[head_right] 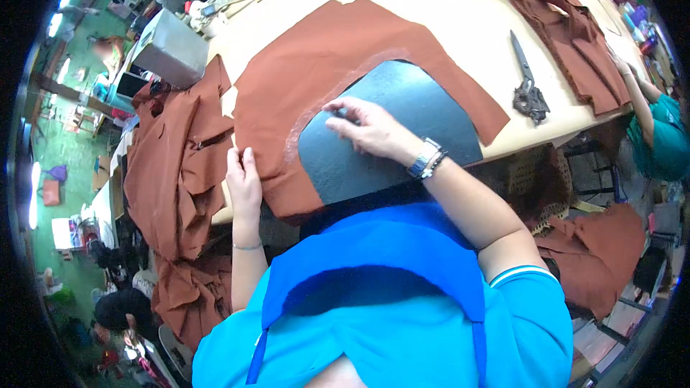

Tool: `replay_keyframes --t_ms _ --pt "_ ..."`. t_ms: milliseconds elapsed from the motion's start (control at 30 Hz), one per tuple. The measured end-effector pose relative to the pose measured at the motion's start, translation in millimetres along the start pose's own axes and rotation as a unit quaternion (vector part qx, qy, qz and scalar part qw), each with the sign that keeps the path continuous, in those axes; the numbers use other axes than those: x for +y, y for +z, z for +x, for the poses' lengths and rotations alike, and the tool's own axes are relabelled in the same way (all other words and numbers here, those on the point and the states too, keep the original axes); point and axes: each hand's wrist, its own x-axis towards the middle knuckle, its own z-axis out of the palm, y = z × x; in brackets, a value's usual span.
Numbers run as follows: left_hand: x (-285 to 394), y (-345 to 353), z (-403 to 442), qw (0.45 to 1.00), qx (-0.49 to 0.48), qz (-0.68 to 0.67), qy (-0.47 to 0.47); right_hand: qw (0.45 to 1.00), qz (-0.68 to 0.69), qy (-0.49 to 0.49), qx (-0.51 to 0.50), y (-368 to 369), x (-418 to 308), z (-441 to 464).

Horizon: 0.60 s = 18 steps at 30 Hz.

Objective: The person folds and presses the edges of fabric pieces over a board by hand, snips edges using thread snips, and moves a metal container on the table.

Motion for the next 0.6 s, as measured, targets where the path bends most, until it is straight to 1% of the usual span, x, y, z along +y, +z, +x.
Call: replay_keyframes --t_ms 33,67,100,133,167,200,233,267,300,400,433,533,567,600 --pt "-6.3 7.7 0.7 0.996 0.013 -0.061 0.065 1.000 0.000 -0.011 -0.017 2.0 0.9 -1.2" --pt "0.5 15.1 -0.2 0.978 0.005 -0.200 0.058 0.999 -0.001 -0.022 -0.034 4.1 6.0 -2.5" --pt "-1.0 17.2 1.0 0.985 -0.039 -0.166 0.041 0.997 -0.052 -0.038 -0.030 7.6 13.8 -1.3" --pt "14.7 16.5 -2.6 0.975 -0.113 -0.192 -0.003 0.991 -0.088 -0.097 -0.014 9.9 21.5 0.3" --pt "30.5 15.8 -6.3 0.959 -0.183 -0.209 -0.050 0.996 -0.058 -0.068 -0.011 11.5 17.9 -1.2" --pt "25.9 20.7 -4.6 0.945 -0.213 -0.239 -0.069 0.999 -0.027 -0.039 -0.009 11.9 14.0 -2.4" --pt "23.1 23.1 0.3 0.929 -0.242 -0.267 -0.087 1.000 -0.007 0.020 -0.023 9.0 9.0 -3.3" --pt "21.8 25.6 3.5 0.912 -0.269 -0.293 -0.104 0.999 0.018 0.020 -0.026 8.9 5.7 -4.0" --pt "21.2 29.2 1.0 0.909 -0.237 -0.328 -0.100 0.999 0.020 0.020 -0.026 8.2 5.8 -4.3" --pt "15.6 40.6 0.9 0.887 -0.174 -0.399 -0.157 0.996 0.056 0.043 -0.045 5.6 8.5 -2.2" --pt "25.8 40.2 -3.2 0.885 -0.156 -0.417 -0.138 0.994 0.076 0.057 -0.057 7.2 11.2 -2.3" --pt "27.5 42.2 -7.4 0.883 -0.130 -0.442 -0.089 0.984 0.130 0.084 -0.093 10.6 9.3 -4.0" --pt "27.5 41.8 -7.6 0.872 -0.135 -0.463 -0.083 0.985 0.121 0.093 -0.080 11.9 5.7 -4.2" --pt "25.5 41.5 -8.0 0.868 -0.130 -0.470 -0.091 0.979 0.149 0.119 -0.077 10.5 5.5 -2.7"
